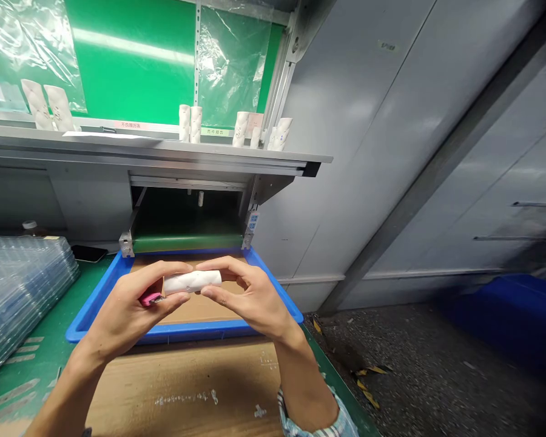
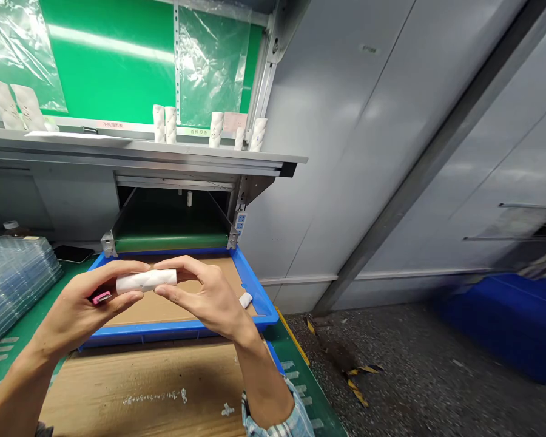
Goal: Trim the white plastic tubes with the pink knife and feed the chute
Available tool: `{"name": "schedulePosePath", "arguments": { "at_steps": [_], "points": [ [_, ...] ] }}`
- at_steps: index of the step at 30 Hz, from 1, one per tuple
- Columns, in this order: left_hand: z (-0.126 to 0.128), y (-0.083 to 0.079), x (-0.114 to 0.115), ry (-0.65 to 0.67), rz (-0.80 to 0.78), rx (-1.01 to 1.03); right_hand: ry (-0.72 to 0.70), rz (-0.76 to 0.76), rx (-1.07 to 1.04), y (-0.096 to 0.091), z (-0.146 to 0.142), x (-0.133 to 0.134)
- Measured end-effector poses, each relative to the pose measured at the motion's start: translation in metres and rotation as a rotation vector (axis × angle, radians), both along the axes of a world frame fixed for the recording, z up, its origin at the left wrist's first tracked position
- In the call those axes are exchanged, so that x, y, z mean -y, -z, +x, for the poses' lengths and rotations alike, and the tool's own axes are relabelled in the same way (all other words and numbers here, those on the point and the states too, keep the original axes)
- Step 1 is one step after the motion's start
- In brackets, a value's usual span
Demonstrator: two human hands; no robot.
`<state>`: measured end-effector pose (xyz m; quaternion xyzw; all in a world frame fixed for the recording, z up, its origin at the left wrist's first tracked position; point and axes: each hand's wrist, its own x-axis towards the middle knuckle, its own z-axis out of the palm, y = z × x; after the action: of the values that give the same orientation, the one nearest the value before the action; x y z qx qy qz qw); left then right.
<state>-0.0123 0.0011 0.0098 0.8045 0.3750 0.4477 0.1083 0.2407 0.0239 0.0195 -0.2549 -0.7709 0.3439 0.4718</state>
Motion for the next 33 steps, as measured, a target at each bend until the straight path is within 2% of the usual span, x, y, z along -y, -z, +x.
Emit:
{"name": "schedulePosePath", "arguments": {
  "at_steps": [3,7,11,16,21,28,33],
  "points": [
    [-0.0002,-0.0004,0.0016,-0.012,-0.007,-0.003,0.002,0.028,-0.007,-0.0017,0.0006,0.0015],
    [-0.0006,-0.0003,0.001,-0.014,0.011,0.021,-0.041,-0.055,-0.025,-0.004,0.0006,0.0027],
    [-0.0019,0.0002,-0.002,-0.022,-0.059,0.033,-0.044,0.012,-0.05,-0.0041,0.001,0.0032],
    [-0.0015,0.0017,-0.0024,-0.027,-0.027,0.055,-0.056,-0.096,-0.047,-0.0025,0.0012,0.0022],
    [-0.0003,-0.0006,-0.0012,-0.005,-0.069,0.022,-0.058,-0.036,-0.043,-0.0025,0.0004,0.0024],
    [0.0009,-0.0018,-0.0015,0.02,-0.025,0.012,-0.034,-0.064,-0.018,-0.0029,0.0007,0.0022],
    [-0.0006,-0.003,0.0001,0.033,-0.079,0.012,-0.087,-0.036,-0.053,-0.0022,0.0001,0.0019]
  ]
}}
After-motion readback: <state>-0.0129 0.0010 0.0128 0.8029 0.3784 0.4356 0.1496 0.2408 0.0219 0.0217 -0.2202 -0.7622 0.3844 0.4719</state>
